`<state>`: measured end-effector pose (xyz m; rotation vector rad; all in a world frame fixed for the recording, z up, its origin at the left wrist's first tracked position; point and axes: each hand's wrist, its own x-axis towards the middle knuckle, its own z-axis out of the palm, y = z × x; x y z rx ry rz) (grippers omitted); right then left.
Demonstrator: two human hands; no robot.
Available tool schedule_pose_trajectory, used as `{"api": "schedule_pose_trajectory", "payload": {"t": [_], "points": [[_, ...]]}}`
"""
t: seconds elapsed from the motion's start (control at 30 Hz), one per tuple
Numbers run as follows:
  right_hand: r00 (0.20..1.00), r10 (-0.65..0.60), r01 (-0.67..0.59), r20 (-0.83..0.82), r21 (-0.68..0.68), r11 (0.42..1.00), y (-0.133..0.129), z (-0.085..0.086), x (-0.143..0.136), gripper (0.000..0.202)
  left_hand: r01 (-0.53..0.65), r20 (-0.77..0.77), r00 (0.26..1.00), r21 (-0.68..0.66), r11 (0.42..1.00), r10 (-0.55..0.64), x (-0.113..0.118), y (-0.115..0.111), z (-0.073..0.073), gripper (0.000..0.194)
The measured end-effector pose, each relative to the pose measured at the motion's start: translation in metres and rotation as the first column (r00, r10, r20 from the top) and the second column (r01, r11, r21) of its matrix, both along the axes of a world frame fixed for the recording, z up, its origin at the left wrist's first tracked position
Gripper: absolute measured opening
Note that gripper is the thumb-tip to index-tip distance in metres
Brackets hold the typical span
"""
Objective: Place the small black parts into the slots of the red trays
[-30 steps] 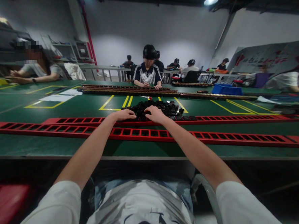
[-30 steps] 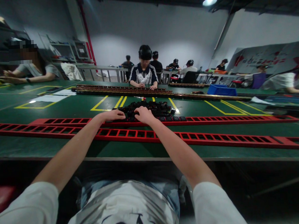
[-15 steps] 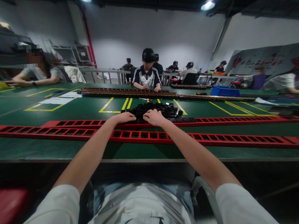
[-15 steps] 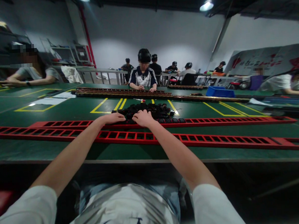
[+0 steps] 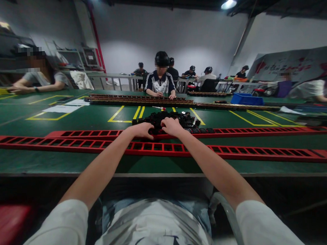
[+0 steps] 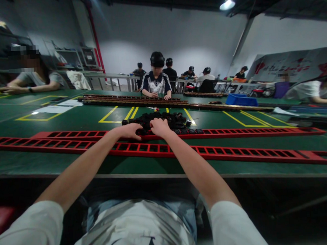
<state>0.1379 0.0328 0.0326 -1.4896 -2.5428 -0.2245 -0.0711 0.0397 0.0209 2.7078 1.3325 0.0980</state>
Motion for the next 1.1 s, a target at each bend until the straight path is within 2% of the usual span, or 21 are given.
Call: {"api": "schedule_pose_trajectory", "payload": {"t": [0.2,0.5,0.63,0.73,0.87,1.0,1.1], "points": [[0.999,-0.029,0.030,0.026,-0.012,0.999,0.006,0.003,0.009,0.021,-0.022,0.011,1.000,-0.056,0.998,0.023,-0.005,0.005,0.005,0.059],[0.999,-0.035,0.035,0.016,-0.048,0.998,0.008,0.003,0.009,0.027,-0.137,-0.069,0.989,-0.151,0.979,0.128,-0.048,0.007,0.009,0.066],[0.999,-0.037,0.036,-0.010,-0.044,0.998,0.007,0.001,0.007,0.031,-0.170,-0.057,0.985,-0.171,0.970,0.163,-0.046,0.005,0.008,0.063],[0.998,-0.059,0.057,-0.036,-0.056,0.997,0.007,0.000,0.007,0.036,-0.128,0.029,0.990,-0.171,0.977,0.135,-0.038,0.003,0.007,0.061],[0.994,-0.098,0.095,-0.044,-0.061,0.994,0.007,0.001,0.007,0.035,-0.068,0.138,0.987,-0.086,0.994,0.080,-0.028,0.004,0.004,0.057],[0.991,-0.123,0.120,-0.046,-0.062,0.991,0.007,0.002,0.006,0.031,-0.071,0.209,0.976,0.078,0.994,0.054,-0.027,0.011,-0.002,0.051],[0.993,-0.115,0.113,-0.037,-0.049,0.992,0.005,0.002,0.005,0.029,-0.027,0.258,0.966,0.163,0.986,-0.016,-0.027,0.016,-0.008,0.053]]}}
